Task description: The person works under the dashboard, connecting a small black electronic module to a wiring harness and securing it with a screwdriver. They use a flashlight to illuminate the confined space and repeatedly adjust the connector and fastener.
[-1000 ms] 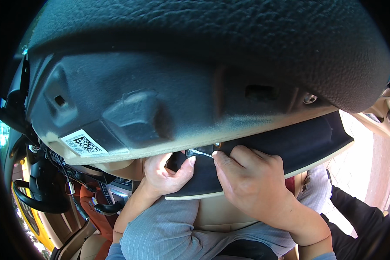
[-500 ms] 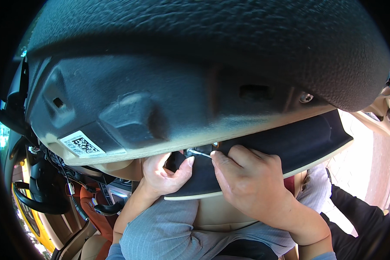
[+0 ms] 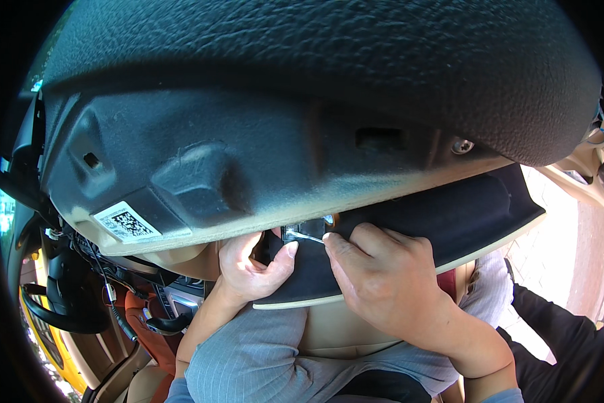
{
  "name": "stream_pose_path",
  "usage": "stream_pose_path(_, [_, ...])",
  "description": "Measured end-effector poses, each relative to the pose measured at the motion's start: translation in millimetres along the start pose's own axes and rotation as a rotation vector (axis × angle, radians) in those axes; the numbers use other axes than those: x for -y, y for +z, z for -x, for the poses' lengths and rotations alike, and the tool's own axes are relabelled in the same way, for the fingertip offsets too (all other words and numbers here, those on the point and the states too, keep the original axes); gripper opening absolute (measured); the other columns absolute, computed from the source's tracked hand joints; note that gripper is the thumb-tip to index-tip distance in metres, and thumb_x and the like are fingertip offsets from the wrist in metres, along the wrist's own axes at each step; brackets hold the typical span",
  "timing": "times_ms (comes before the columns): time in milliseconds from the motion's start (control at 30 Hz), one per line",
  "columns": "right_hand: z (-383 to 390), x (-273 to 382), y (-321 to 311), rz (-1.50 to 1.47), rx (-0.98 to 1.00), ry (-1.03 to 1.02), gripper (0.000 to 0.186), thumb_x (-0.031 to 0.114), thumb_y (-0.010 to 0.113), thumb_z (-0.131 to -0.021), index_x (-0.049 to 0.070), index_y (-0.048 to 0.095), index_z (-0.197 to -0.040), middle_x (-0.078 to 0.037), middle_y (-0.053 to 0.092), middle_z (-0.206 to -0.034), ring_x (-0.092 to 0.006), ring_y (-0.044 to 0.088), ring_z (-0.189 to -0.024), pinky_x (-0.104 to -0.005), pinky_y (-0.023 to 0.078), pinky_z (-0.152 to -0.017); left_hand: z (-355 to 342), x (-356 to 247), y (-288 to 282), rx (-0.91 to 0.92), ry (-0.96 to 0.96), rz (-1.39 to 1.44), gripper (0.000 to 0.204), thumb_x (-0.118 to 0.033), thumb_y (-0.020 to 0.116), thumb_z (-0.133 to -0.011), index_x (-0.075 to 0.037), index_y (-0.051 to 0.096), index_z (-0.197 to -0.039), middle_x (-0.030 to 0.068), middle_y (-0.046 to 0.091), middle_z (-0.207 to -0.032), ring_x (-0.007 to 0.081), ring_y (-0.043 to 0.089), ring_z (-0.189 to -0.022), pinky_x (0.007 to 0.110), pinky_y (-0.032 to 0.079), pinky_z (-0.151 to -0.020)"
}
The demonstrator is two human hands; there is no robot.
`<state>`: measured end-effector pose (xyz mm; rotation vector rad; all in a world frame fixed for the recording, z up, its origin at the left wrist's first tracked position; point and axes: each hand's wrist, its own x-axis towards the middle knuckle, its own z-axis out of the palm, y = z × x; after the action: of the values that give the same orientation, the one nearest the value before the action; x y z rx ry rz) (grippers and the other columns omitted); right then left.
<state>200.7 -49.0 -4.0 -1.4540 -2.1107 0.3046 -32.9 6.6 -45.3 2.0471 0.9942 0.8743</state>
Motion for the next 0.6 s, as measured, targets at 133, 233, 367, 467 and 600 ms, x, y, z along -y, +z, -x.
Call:
stream_pose_path(133, [0.2,-0.6,0.1,0.001,-0.002,-0.014,0.027,0.012,0.069,-0.075,0.002,0.071,-0.101,-0.004,0.056,-0.077,-0.0159,0.064,-0.066,-0.0287,0.048,-0.05,0.2,0.2,-0.5,0.006,-0.002,-0.007,0.043,-0.008,0.076,-0.088,0.007,0.064,-0.127,0.015,0.067,-0.119,0.0178,0.064,-0.103,0.03,0.051,-0.094])
stream_pose_path(233, [0.7,-1.3,0.7,-0.007,-0.006,-0.024,0.028,0.013,0.068,-0.076,0.002,0.071,-0.101,-0.004,0.056,-0.077,-0.0159,0.064,-0.067,-0.0285,0.049,-0.05,-0.3,-0.6,-0.2,-0.002,-0.003,0.003,0.044,-0.009,0.076,-0.087,0.008,0.065,-0.126,0.0149,0.067,-0.119,0.0178,0.063,-0.103,0.03,0.051,-0.093])
stream_pose_path(367, [1.7,-1.7,2.1,-0.002,-0.003,-0.014,0.027,0.013,0.068,-0.076,0.002,0.071,-0.101,-0.004,0.055,-0.077,-0.0157,0.064,-0.067,-0.0285,0.048,-0.05,-1.6,-2.3,-0.2,-0.003,0.0,0.004,0.044,-0.01,0.076,-0.086,0.007,0.065,-0.126,0.0143,0.067,-0.117,0.0176,0.062,-0.101,0.03,0.051,-0.093])
stream_pose_path(467, [2.4,-2.2,3.5,0.0,-0.004,-0.013,0.026,0.013,0.068,-0.076,0.002,0.07,-0.1,-0.004,0.054,-0.077,-0.0155,0.063,-0.066,-0.0286,0.048,-0.05,-2.1,-2.9,-0.2,-0.001,0.0,0.006,0.044,-0.011,0.077,-0.086,0.007,0.065,-0.125,0.0142,0.068,-0.117,0.0176,0.062,-0.1,0.03,0.051,-0.092])
stream_pose_path(600, [2.7,-2.4,5.5,0.006,-0.022,-0.018,0.024,0.013,0.067,-0.076,0.003,0.069,-0.098,-0.003,0.053,-0.076,-0.0152,0.062,-0.065,-0.0287,0.047,-0.049,-2.3,-1.8,0.1,-0.006,0.009,0.001,0.045,-0.011,0.077,-0.086,0.007,0.066,-0.125,0.0145,0.068,-0.116,0.0175,0.062,-0.1,0.03,0.051,-0.091])
